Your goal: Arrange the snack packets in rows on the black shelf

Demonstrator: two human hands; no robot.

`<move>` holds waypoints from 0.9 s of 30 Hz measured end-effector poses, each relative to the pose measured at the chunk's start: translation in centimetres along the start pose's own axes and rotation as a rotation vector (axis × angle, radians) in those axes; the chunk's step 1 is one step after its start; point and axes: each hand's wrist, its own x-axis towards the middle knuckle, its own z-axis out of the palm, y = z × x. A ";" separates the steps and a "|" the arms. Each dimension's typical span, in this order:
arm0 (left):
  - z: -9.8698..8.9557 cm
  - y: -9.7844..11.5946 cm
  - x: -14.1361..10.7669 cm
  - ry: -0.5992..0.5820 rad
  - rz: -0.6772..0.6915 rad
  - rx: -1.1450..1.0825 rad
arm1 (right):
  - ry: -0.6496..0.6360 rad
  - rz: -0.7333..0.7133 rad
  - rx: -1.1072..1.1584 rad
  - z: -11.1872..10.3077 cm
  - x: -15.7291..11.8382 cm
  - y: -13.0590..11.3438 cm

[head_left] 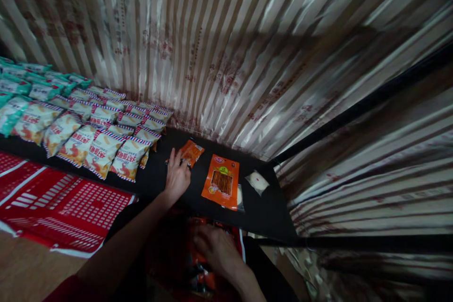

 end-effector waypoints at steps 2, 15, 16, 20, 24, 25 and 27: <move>0.3 -0.5 1.4 0.027 -0.038 0.004 | 0.121 -0.074 0.220 -1.1 2.1 -0.4; 1.9 -2.7 3.8 -0.121 -0.329 0.092 | 0.632 0.291 1.300 -2.0 17.7 -0.4; 1.8 -2.5 4.1 -0.134 -0.333 0.095 | 0.615 0.304 1.304 -2.2 18.1 -0.6; 1.8 -2.0 4.7 -0.160 -0.366 0.091 | 0.583 0.354 1.237 -2.5 19.3 -0.8; 2.0 -1.9 4.8 -0.142 -0.367 0.046 | 0.581 0.340 1.186 -2.3 19.9 -0.8; 2.1 -1.9 4.9 -0.129 -0.363 0.032 | 0.586 0.322 1.182 -2.2 20.0 -0.7; 2.2 -2.0 5.0 -0.103 -0.353 -0.002 | 0.592 0.282 1.198 -2.1 20.0 -0.8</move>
